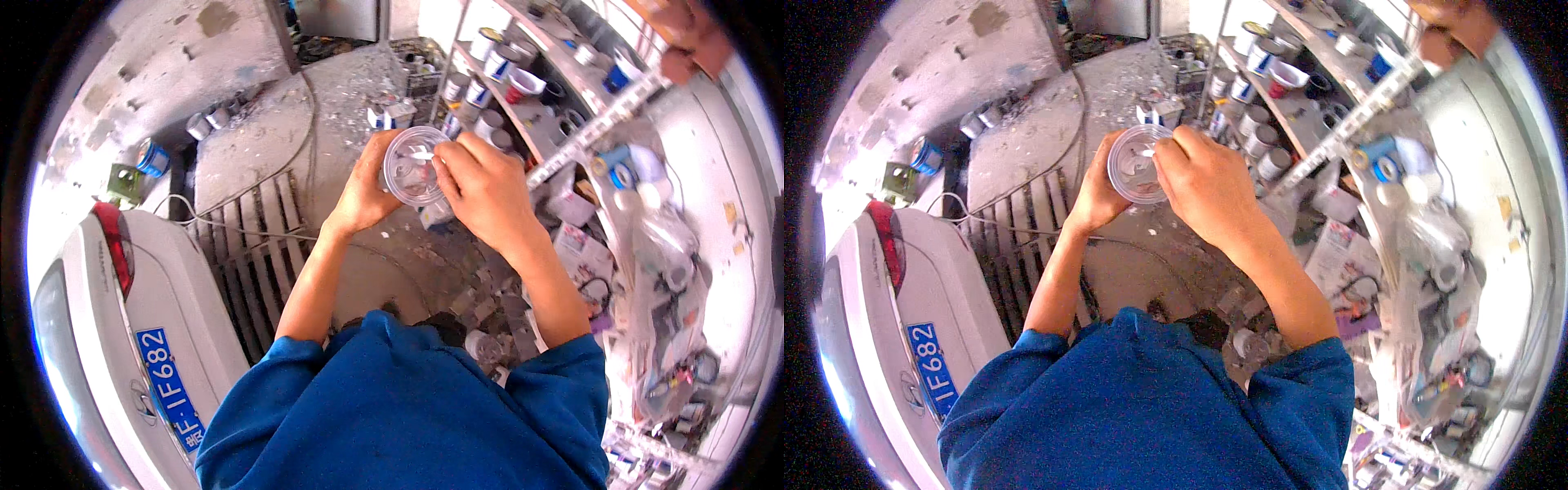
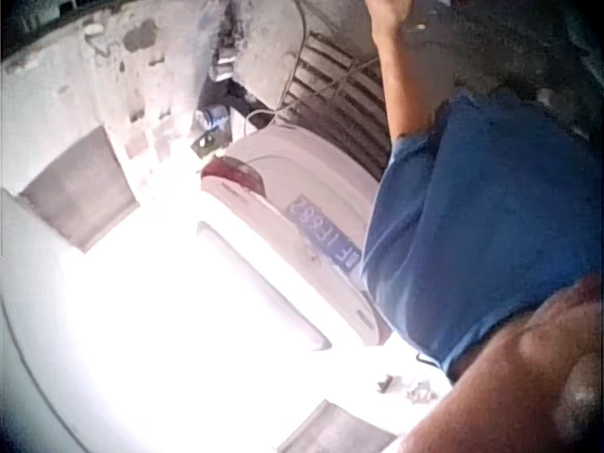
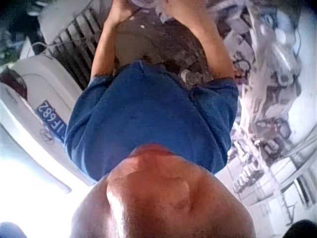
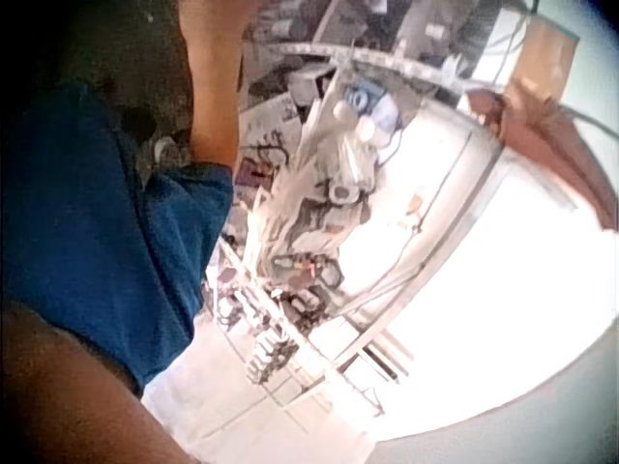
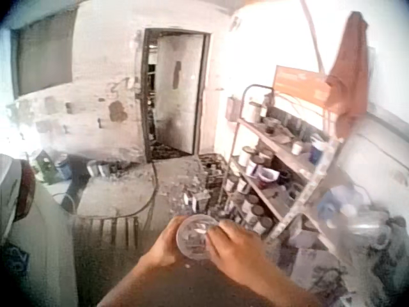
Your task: The person opens a door, retrieves a respirator mask and a mixing cup from a storage shelf, and then stirs liquid inside the cup with a plastic strip.
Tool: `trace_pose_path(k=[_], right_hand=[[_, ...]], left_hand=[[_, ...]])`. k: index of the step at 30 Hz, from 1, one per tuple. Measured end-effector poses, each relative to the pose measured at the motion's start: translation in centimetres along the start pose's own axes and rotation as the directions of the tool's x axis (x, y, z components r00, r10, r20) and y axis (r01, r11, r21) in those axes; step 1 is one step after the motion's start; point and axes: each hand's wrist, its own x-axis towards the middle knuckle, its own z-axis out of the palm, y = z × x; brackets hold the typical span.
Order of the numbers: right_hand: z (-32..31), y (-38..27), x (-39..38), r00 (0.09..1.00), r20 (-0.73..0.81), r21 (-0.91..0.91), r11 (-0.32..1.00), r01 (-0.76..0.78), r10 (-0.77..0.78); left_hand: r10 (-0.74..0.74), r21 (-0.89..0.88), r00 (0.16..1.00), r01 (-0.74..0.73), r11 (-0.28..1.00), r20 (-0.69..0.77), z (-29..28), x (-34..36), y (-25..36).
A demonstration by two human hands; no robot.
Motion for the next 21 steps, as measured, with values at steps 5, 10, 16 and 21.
trace_pose_path(k=[5, 10, 16, 21], right_hand=[[7.0, -0.5, 7.9, 0.996, 0.018, 0.104, 0.991, 0.085, -0.087], [14.8, 1.5, 15.3, 0.981, 0.111, 0.140, 0.980, 0.142, -0.158], [26.2, 6.6, 25.3, 0.992, 0.034, 0.217, 0.970, 0.109, -0.119], [35.0, 10.3, 36.9, 0.993, 0.074, 0.403, 0.913, 0.054, -0.091]], left_hand=[[-0.104, 0.059, 0.990, 0.110, 0.992, -0.097, -8.5, 2.0, -4.6], [-0.144, 0.066, 0.972, 0.159, 0.985, -0.186, -14.8, 4.9, -10.4], [-0.116, 0.220, 0.968, 0.165, 0.961, -0.221, -22.9, 12.0, -19.8], [-0.074, 0.347, 0.980, 0.135, 0.928, -0.184, -31.0, 20.3, -27.0]])
